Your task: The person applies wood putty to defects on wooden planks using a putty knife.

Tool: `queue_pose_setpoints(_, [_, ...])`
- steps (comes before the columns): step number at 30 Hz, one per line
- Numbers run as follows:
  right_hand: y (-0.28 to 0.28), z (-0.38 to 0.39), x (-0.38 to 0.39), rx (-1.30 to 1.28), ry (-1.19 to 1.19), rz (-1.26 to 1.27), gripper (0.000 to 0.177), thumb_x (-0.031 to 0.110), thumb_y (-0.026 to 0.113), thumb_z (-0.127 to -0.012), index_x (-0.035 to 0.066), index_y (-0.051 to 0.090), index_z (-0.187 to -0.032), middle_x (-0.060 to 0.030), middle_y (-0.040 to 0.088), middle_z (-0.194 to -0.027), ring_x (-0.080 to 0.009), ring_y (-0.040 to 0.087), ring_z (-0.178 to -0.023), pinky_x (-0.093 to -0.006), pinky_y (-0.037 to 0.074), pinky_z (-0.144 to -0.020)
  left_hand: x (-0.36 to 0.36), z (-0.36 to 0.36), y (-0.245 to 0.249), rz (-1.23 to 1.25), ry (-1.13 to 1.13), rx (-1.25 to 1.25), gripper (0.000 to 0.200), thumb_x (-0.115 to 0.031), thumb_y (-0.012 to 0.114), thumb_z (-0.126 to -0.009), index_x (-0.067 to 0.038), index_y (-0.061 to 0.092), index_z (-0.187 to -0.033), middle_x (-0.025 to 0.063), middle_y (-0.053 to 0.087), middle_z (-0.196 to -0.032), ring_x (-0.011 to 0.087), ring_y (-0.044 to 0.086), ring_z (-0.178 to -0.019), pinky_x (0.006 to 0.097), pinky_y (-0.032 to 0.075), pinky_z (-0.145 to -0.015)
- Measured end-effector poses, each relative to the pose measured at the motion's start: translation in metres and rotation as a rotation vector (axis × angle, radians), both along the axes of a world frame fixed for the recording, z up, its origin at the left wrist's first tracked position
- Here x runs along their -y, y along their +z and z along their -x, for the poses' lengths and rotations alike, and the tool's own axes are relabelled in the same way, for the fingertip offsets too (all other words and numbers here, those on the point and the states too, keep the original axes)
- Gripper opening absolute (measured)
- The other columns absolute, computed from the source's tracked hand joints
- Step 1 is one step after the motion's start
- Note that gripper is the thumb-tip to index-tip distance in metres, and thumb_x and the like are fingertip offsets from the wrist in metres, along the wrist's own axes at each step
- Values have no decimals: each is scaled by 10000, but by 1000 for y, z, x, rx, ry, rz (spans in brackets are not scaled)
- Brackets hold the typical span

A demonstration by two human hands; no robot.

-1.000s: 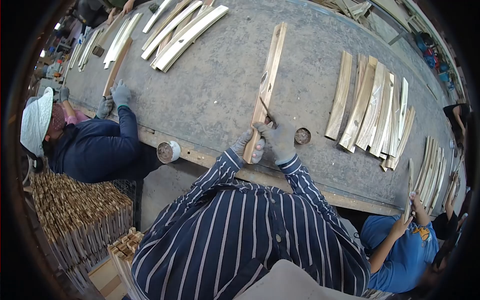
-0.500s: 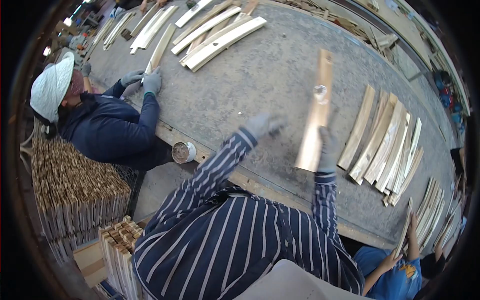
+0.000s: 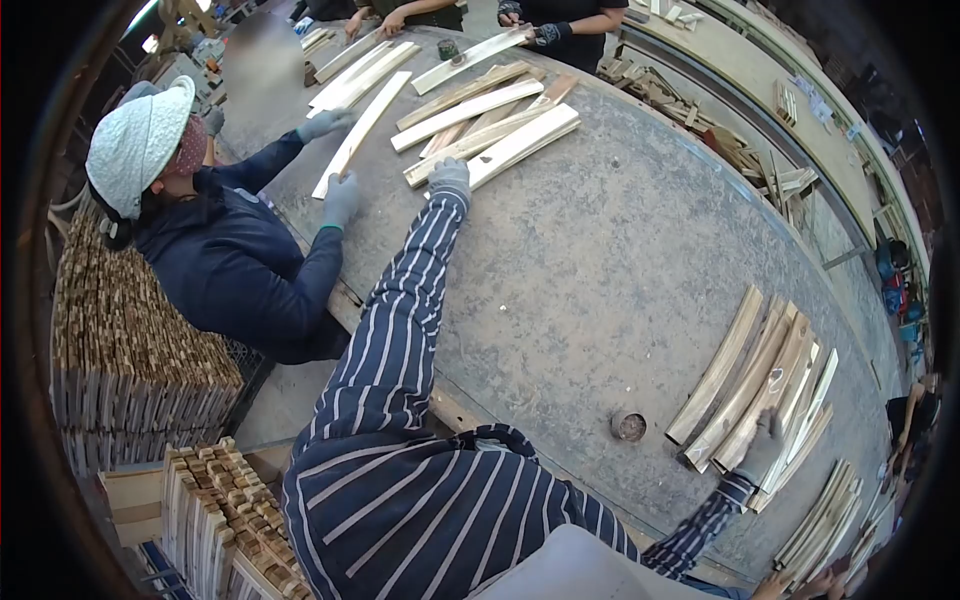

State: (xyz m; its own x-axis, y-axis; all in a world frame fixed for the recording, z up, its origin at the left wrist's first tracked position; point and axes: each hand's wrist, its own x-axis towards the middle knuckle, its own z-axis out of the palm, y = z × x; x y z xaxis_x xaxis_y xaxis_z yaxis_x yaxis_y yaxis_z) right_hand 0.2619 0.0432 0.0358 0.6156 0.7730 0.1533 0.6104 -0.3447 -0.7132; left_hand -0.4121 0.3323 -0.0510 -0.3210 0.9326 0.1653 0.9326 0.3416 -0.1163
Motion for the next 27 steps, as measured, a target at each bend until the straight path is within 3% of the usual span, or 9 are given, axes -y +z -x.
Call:
queue_pose_setpoints(3, [9,78,-7,-86,107,2,327,161,614,-884,-34,615,-1148,-145,667,-1064,-198,622,-975,-293,476,-856,38,-44,35,329,-93,309,641,-433,749,-624,-20,610,-1094,174,626,-1101,298,616,-1008,374,510,-837])
queue_pose_setpoints(7, [15,151,-8,-218,247,-70,293,146,622,-871,-39,633,-1098,-133,678,-1000,-175,626,-897,-286,478,-797,139,-108,7,344,-71,699,707,-472,793,-590,23,610,-1060,217,641,-1045,357,614,-981,395,497,-843])
queue_pose_setpoints(11, [23,177,5,-64,405,-8,248,145,644,-857,-8,651,-1052,-94,662,-879,-147,604,-802,-271,468,-717,226,-141,-8,339,-69,1195,790,-481,826,-588,60,580,-1107,228,645,-1031,338,628,-958,364,484,-851])
queue_pose_setpoints(13, [19,189,14,-112,419,8,249,146,649,-856,-12,651,-1047,-81,651,-839,-131,592,-781,-260,464,-707,253,-151,6,271,-68,1178,717,-341,832,-661,68,557,-1180,153,667,-999,229,645,-885,313,497,-792])
queue_pose_setpoints(14, [14,194,19,-168,430,27,247,146,650,-855,-10,653,-1047,-71,648,-825,-122,585,-765,-257,463,-698,264,-147,1,327,-39,1430,690,-295,804,-711,64,527,-1231,145,660,-1011,219,647,-881,294,494,-786])
queue_pose_setpoints(17, [15,213,36,-234,457,101,255,151,653,-856,0,658,-1062,-46,644,-807,-103,571,-731,-245,461,-677,288,-143,44,301,38,1910,652,-202,708,-811,36,403,-1335,167,603,-1095,241,647,-873,359,570,-746])
queue_pose_setpoints(19, [6,226,45,-497,496,219,267,150,659,-851,6,661,-1076,-39,643,-789,-97,568,-712,-235,458,-666,303,-138,38,196,38,2030,621,-210,658,-847,27,370,-1343,188,584,-1076,273,650,-850,392,598,-712])
queue_pose_setpoints(21, [-6,242,51,-504,555,236,265,155,643,-865,6,662,-1083,-28,652,-799,-84,569,-728,-221,447,-666,311,-132,37,269,429,2578,573,-226,613,-879,23,368,-1334,205,587,-1016,301,652,-829,395,594,-729])
queue_pose_setpoints(27, [-35,283,40,-624,731,296,292,185,611,-877,-8,653,-1091,-56,680,-822,-97,595,-735,-241,462,-690,332,-134,33,170,327,2484,450,-193,689,-831,38,477,-1154,174,637,-884,218,652,-634,329,567,-503])
